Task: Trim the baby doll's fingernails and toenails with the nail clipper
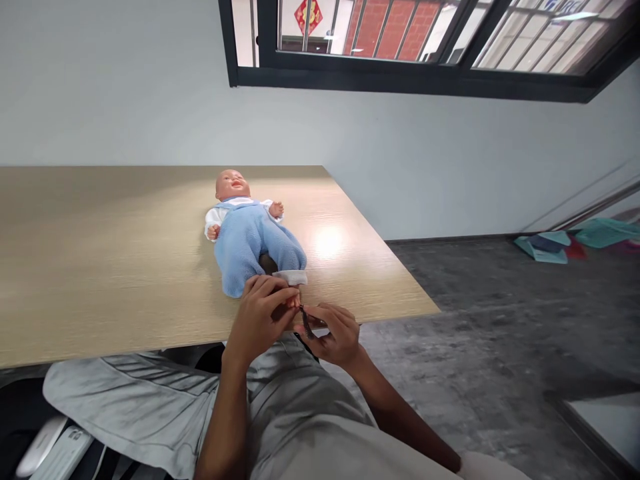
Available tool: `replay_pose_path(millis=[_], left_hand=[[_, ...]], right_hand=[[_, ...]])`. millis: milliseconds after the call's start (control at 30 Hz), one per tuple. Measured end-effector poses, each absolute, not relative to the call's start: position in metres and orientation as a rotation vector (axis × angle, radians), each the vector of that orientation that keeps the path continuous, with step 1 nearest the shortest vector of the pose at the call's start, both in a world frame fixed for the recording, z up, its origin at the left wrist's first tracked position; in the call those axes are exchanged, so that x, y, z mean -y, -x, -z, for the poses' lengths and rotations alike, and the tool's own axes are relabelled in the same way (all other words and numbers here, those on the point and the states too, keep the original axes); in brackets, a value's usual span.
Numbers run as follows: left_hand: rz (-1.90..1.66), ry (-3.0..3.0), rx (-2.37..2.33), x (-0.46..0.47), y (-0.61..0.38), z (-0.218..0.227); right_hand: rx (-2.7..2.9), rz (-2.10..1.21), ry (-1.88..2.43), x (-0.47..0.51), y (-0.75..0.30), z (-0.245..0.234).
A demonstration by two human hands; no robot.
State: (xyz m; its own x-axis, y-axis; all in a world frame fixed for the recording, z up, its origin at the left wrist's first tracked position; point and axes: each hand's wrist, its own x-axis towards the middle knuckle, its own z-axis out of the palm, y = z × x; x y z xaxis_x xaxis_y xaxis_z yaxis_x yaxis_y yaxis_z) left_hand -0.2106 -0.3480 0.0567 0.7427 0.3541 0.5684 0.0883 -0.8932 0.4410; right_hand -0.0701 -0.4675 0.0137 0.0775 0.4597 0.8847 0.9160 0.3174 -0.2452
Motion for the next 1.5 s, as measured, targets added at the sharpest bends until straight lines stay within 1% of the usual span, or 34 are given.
replay_pose_path(millis=[733,1033,1500], left_hand=[[-0.941,-2.529,-0.338,0.3485,0.2118,-0.0556],[-0.941,-2.534,-0.341,0.349,0.2107,-0.057],[-0.959,-2.533,-0.322,0.3484,0.2113,-0.0567]], right_hand=[[1.549,0.497,1.314,0.469,0.069,-0.0169],[1.523,0.548,1.286,0.4695,0.0698,-0.0195],[1.523,0.513,1.308,0.468,0.0709,-0.0201]])
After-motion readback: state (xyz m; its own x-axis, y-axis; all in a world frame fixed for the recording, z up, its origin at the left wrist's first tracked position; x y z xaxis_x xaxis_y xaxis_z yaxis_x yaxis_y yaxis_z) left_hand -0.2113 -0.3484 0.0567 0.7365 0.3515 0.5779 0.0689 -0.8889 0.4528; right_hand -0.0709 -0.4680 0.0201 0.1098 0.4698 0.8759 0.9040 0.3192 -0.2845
